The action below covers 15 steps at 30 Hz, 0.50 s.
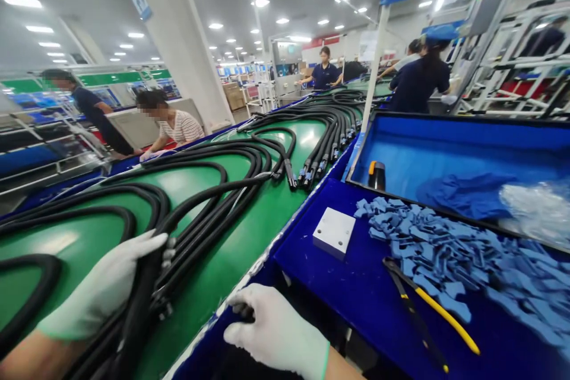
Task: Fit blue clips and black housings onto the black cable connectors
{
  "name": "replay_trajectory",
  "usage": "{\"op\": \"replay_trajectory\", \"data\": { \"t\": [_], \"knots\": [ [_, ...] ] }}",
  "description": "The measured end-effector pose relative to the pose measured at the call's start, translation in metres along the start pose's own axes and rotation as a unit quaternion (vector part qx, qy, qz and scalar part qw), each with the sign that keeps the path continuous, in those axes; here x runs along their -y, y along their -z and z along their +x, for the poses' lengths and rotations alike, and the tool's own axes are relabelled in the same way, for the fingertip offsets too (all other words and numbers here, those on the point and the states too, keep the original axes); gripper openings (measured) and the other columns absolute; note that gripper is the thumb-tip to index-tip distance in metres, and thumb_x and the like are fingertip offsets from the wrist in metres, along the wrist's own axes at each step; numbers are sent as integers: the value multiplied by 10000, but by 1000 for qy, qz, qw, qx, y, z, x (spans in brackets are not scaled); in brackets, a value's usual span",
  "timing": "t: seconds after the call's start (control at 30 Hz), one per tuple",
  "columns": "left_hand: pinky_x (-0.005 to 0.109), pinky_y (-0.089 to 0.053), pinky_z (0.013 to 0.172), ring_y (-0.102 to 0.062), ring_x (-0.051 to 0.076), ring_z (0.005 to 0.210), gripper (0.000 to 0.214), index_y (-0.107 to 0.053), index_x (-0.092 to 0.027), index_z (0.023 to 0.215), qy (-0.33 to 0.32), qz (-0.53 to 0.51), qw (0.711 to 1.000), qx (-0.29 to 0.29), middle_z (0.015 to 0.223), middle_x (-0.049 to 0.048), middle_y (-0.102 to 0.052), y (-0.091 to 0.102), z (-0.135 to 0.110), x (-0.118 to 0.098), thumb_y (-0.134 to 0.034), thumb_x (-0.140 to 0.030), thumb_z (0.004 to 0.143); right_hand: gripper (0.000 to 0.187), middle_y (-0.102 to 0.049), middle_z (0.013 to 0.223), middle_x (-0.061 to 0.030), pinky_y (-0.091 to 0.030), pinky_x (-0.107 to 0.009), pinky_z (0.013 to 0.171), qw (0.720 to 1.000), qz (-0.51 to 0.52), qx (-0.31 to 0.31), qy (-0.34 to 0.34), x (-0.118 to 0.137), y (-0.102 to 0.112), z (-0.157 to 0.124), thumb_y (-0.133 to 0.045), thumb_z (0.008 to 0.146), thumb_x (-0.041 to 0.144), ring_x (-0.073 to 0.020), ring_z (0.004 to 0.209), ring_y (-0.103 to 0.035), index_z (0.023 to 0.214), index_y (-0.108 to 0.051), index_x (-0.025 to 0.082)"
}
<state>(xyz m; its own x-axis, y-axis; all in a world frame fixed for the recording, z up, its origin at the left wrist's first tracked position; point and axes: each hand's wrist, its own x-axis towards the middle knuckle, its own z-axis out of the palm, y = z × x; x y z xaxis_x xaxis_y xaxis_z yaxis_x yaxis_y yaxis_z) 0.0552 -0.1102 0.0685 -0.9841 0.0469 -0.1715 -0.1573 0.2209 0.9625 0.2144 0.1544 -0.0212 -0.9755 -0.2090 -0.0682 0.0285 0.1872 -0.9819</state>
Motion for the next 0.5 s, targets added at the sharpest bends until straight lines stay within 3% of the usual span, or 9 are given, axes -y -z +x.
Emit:
{"op": "replay_trajectory", "data": {
  "t": [0.07,0.13,0.23,0.3,0.37,0.4,0.47,0.5],
  "knots": [
    [191,-520,516,-574,101,588,251,-693,-140,980,19,-184,982,41,794,28,-635,-27,-7,-7,-793,-309,824,546,-695,1165,-31,-508,-335,937,994,110,9,6,-3,-12,3,-824,728,269,-219,1046,-655,1257,-690,268],
    [139,-432,466,-460,47,524,184,-666,-134,1044,20,-343,932,117,726,-27,-507,-54,-12,-4,-711,-241,901,622,-665,1160,-47,-529,-349,901,964,262,50,8,-6,-24,5,-833,720,283,-218,1013,-667,1310,-640,244],
    [123,-380,463,-374,25,491,178,-638,-137,1124,-1,-495,848,191,687,-70,-372,-88,-18,9,-625,-180,951,494,-634,1028,-41,-574,-361,758,888,446,112,-3,-5,-37,2,-771,746,264,-215,838,-707,1215,-635,193],
    [117,-367,472,-353,22,485,197,-636,-153,1144,-22,-529,823,204,682,-76,-349,-104,-20,16,-617,-187,952,371,-623,935,-28,-568,-332,655,872,481,94,-10,-4,-41,-3,-728,718,196,-197,709,-697,1078,-649,161],
    [135,-401,503,-388,38,509,219,-649,-170,1138,-41,-482,854,188,689,-65,-389,-113,-24,18,-646,-253,935,265,-631,861,-26,-512,-279,564,891,452,38,-11,-4,-37,-10,-684,698,154,-155,598,-641,960,-649,136],
    [164,-449,540,-443,60,542,244,-659,-173,1129,-61,-407,897,159,704,-48,-443,-115,-26,17,-653,-314,929,227,-630,811,-20,-481,-261,543,908,419,6,-16,-5,-31,-15,-664,703,145,-137,564,-607,929,-650,131],
    [302,-565,733,-599,158,722,335,-683,-174,1115,-117,-191,973,60,811,16,-589,-116,-35,14,-684,-429,899,193,-591,709,12,-424,-233,538,943,327,-49,-32,-7,-13,-27,-636,706,127,-110,549,-545,898,-658,131],
    [395,-567,883,-646,228,870,376,-691,-178,1123,-160,-69,985,-8,913,50,-651,-115,-41,12,-697,-468,884,194,-559,675,31,-398,-221,540,958,275,-70,-43,-7,-1,-36,-637,701,119,-101,554,-519,893,-662,138]
  ]
}}
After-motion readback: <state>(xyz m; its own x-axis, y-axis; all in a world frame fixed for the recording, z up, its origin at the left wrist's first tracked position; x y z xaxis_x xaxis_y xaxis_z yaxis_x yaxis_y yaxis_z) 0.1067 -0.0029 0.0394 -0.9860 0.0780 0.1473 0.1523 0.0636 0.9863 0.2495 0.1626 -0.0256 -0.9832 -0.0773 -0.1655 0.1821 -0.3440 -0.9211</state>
